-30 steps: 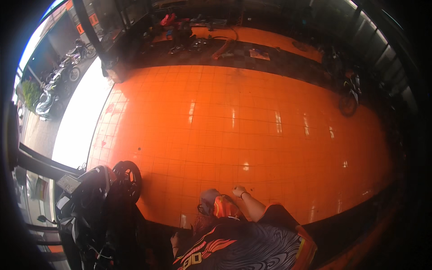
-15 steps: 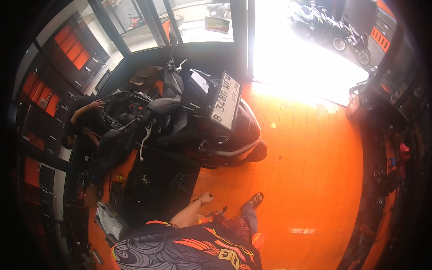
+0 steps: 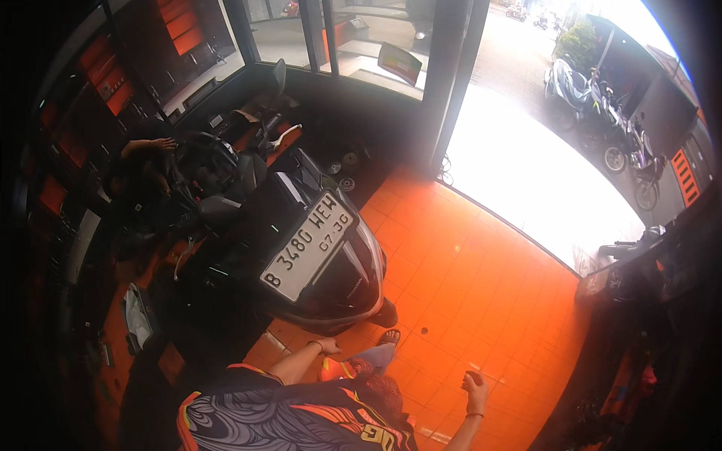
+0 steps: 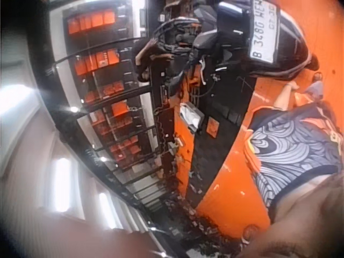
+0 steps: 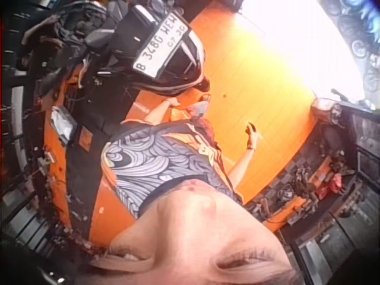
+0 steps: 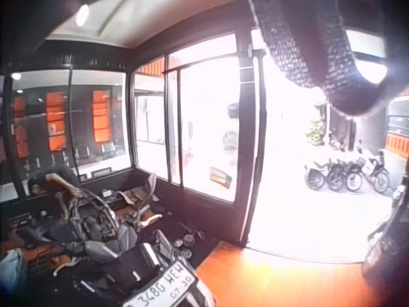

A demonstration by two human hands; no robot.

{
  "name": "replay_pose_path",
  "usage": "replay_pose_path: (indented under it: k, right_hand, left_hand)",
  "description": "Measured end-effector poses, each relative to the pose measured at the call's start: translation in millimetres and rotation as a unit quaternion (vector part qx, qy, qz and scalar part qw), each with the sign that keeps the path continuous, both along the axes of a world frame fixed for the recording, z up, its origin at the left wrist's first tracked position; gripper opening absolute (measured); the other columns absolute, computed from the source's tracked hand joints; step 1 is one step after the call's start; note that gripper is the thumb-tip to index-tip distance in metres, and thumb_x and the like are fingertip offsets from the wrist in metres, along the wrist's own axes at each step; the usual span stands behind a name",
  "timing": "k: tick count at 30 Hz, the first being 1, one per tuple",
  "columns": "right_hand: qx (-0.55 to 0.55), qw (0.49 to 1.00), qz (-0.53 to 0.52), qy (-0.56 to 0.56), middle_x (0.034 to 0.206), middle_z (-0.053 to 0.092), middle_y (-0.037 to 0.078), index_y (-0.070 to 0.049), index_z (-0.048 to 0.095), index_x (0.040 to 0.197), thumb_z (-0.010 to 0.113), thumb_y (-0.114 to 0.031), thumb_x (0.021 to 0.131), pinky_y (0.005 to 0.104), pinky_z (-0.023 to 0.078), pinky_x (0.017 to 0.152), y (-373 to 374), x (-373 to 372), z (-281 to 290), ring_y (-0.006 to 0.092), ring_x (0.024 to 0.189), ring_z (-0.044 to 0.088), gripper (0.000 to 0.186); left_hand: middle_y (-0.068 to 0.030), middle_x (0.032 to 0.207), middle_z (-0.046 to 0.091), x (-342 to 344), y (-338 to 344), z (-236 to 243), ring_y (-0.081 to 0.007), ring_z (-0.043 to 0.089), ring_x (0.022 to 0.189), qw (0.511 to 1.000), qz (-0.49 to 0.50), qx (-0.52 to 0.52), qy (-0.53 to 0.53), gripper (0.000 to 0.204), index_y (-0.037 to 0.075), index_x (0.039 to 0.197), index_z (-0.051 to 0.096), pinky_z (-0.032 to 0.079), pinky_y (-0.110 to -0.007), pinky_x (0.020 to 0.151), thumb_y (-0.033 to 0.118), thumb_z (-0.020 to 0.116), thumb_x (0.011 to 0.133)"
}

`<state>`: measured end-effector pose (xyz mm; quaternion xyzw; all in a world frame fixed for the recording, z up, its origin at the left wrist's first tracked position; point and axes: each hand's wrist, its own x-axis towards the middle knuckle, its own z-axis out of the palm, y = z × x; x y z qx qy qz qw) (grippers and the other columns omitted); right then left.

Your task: The person uses a wrench to loosen and remove bolts from the engine area of a motorcycle. They then detach a component, likely a starter motor, and place it on the floor. The person walks across the garage to a group of coworkers and observes them working on another motorcycle.

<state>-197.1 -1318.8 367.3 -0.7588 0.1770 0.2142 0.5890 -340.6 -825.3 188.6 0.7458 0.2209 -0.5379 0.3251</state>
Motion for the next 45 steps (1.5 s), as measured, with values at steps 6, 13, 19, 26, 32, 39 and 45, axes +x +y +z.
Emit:
replay_pose_path:
  k: [6, 13, 19, 26, 32, 39, 45]
  right_hand:
    - [0.108, 0.896, 0.426, 0.063, 0.096, 0.072, 0.009, 0.003, 0.072, 0.106, 0.073, -0.019, 0.091, 0.0325, 0.053, 0.082, 110.7, 139.7, 117.9, 0.0174, 0.092, 0.066, 0.027]
    - [0.112, 0.616, 0.778, 0.054, 0.097, 0.072, 0.01, 0.0, 0.072, 0.107, 0.075, -0.02, 0.089, 0.0323, 0.053, 0.078, 170.4, 236.6, 113.1, 0.018, 0.088, 0.067, 0.028]
    - [0.11, 0.584, 0.79, 0.148, 0.093, 0.073, 0.011, 0.002, 0.072, 0.109, 0.074, -0.017, 0.089, 0.0343, 0.054, 0.076, 180.9, 332.4, 93.3, 0.0188, 0.083, 0.068, 0.027]
    - [-0.369, 0.322, 0.847, -0.206, 0.087, 0.069, 0.013, -0.008, 0.069, 0.103, 0.062, -0.02, 0.09, 0.0348, 0.055, 0.061, 200.4, 492.8, -96.2, 0.0244, 0.072, 0.067, 0.019]
    - [-0.083, 0.653, 0.708, 0.255, 0.086, 0.07, 0.017, -0.001, 0.066, 0.118, 0.058, -0.023, 0.093, 0.0379, 0.054, 0.051, 225.0, 548.4, -219.4, 0.0274, 0.065, 0.066, 0.034]
    - [-0.272, 0.5, 0.816, 0.1, 0.082, 0.066, 0.014, -0.007, 0.066, 0.112, 0.062, -0.026, 0.091, 0.0368, 0.053, 0.056, 309.9, 240.5, -219.7, 0.0256, 0.069, 0.066, 0.029]
    - [-0.108, 0.427, 0.892, 0.1, 0.086, 0.07, 0.014, 0.001, 0.065, 0.111, 0.065, -0.015, 0.092, 0.0344, 0.057, 0.055, 316.5, -109.8, -189.0, 0.0227, 0.066, 0.068, 0.025]
  left_hand:
    - [-0.0167, 0.094, 0.072, 90.1, -35.2, 22.9, -0.025, 0.067, 0.07, 0.995, 0.096, -0.002, 0.022, 0.052, 0.003, 0.109, 0.072, 0.055, -0.037, 0.069, 0.05, 0.063, 0.088]
    - [-0.0103, 0.099, 0.072, 74.3, -75.1, 27.0, -0.0206, 0.068, 0.081, 0.902, 0.376, 0.08, -0.194, 0.047, 0.008, 0.119, 0.071, 0.054, -0.037, 0.07, 0.046, 0.059, 0.095]
    - [-0.0171, 0.123, 0.066, 71.9, -183.9, 71.4, -0.0319, 0.062, 0.114, 0.726, 0.645, 0.182, -0.156, 0.045, 0.006, 0.125, 0.065, 0.049, -0.042, 0.097, 0.041, 0.056, 0.097]
    - [-0.0164, 0.115, 0.068, 28.4, -397.4, 31.3, -0.0309, 0.065, 0.106, 0.569, 0.78, 0.237, -0.113, 0.044, 0.006, 0.107, 0.071, 0.051, -0.042, 0.094, 0.046, 0.058, 0.094]
    - [-0.0222, 0.088, 0.071, -14.0, -523.5, 26.1, -0.0355, 0.068, 0.081, 0.504, 0.847, 0.161, 0.049, 0.053, 0.0, 0.088, 0.073, 0.053, -0.046, 0.077, 0.049, 0.054, 0.092]
    - [-0.0207, 0.106, 0.072, -102.0, -598.4, 26.6, -0.0277, 0.072, 0.083, 0.4, 0.911, 0.089, 0.05, 0.052, -0.001, 0.105, 0.073, 0.055, -0.042, 0.081, 0.047, 0.055, 0.095]
    - [-0.0219, 0.096, 0.071, -278.9, -559.9, 22.8, -0.0337, 0.069, 0.082, 0.309, 0.94, 0.146, 0.015, 0.055, 0.0, 0.098, 0.075, 0.054, -0.046, 0.083, 0.051, 0.056, 0.091]
